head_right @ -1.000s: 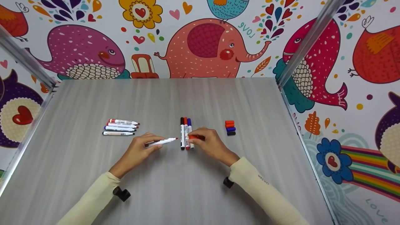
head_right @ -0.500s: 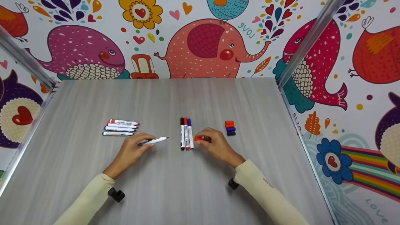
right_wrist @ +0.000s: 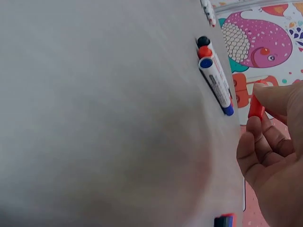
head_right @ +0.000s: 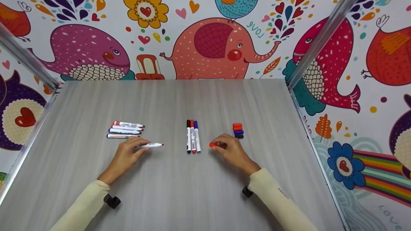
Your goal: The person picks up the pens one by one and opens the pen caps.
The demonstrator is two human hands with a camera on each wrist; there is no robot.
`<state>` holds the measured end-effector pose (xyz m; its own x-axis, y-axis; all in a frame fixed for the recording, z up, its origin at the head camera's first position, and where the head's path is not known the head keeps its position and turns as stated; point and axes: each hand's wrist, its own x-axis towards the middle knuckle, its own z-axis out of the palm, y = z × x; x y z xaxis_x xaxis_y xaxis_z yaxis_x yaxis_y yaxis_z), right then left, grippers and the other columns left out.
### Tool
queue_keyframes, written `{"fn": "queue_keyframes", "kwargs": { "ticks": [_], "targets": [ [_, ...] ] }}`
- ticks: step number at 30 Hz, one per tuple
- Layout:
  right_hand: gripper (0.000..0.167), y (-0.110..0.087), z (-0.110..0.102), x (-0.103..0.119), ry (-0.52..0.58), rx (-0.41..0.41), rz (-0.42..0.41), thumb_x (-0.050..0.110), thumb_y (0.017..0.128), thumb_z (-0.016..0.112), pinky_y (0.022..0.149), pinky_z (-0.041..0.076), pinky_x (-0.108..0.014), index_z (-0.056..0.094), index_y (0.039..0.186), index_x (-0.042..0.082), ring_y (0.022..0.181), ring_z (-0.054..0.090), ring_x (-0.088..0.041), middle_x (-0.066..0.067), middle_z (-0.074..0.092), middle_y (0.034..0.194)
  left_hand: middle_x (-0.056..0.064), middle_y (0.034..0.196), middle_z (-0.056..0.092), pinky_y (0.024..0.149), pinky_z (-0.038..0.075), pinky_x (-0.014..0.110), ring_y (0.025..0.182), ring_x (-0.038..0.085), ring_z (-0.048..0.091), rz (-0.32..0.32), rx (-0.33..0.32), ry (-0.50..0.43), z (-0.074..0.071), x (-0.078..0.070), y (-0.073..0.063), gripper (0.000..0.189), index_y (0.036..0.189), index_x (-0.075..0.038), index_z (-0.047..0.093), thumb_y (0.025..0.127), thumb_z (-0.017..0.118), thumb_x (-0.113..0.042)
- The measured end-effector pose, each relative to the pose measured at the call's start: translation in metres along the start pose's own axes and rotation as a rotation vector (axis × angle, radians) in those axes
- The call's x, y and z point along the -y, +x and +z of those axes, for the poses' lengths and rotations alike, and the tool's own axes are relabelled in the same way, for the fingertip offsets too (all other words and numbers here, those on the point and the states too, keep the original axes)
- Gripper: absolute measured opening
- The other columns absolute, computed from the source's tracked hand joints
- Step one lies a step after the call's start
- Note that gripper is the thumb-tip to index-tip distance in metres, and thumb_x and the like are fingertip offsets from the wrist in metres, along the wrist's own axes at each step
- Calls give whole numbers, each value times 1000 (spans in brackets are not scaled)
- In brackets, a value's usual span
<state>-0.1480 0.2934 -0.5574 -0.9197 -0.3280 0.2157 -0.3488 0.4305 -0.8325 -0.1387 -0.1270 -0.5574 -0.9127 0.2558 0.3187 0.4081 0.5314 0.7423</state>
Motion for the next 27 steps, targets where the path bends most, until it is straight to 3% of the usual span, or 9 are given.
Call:
{"fn": "queue_keyframes", "kwargs": {
  "ticks": [9, 21, 27],
  "targets": [
    [20, -11, -13, -12, 12, -66, -18, -7, 90, 86, 73, 50, -24, 85, 106, 6, 84, 60, -17, -13, 76, 102, 6, 107, 73, 91, 57, 43, 102, 23, 67, 11, -38, 75, -15, 17, -13, 24, 111, -2, 84, 89, 86, 6],
    [20, -16, -25, -19, -40, -105, 17, -4, 91, 86, 85, 54, -20, 86, 106, 9, 98, 67, -27, -10, 77, 106, 7, 107, 75, 87, 57, 41, 101, 24, 68, -4, -53, 99, -26, 35, -17, 26, 112, 2, 82, 87, 87, 7],
    [23, -17, -27, -28, -40, -151, -6, -11, 87, 86, 84, 55, -16, 86, 104, 6, 99, 67, -29, -13, 78, 106, 5, 103, 74, 86, 56, 39, 99, 22, 67, 52, -93, 152, -32, 45, -19, 22, 105, -1, 81, 85, 89, 8]
  ]
}}
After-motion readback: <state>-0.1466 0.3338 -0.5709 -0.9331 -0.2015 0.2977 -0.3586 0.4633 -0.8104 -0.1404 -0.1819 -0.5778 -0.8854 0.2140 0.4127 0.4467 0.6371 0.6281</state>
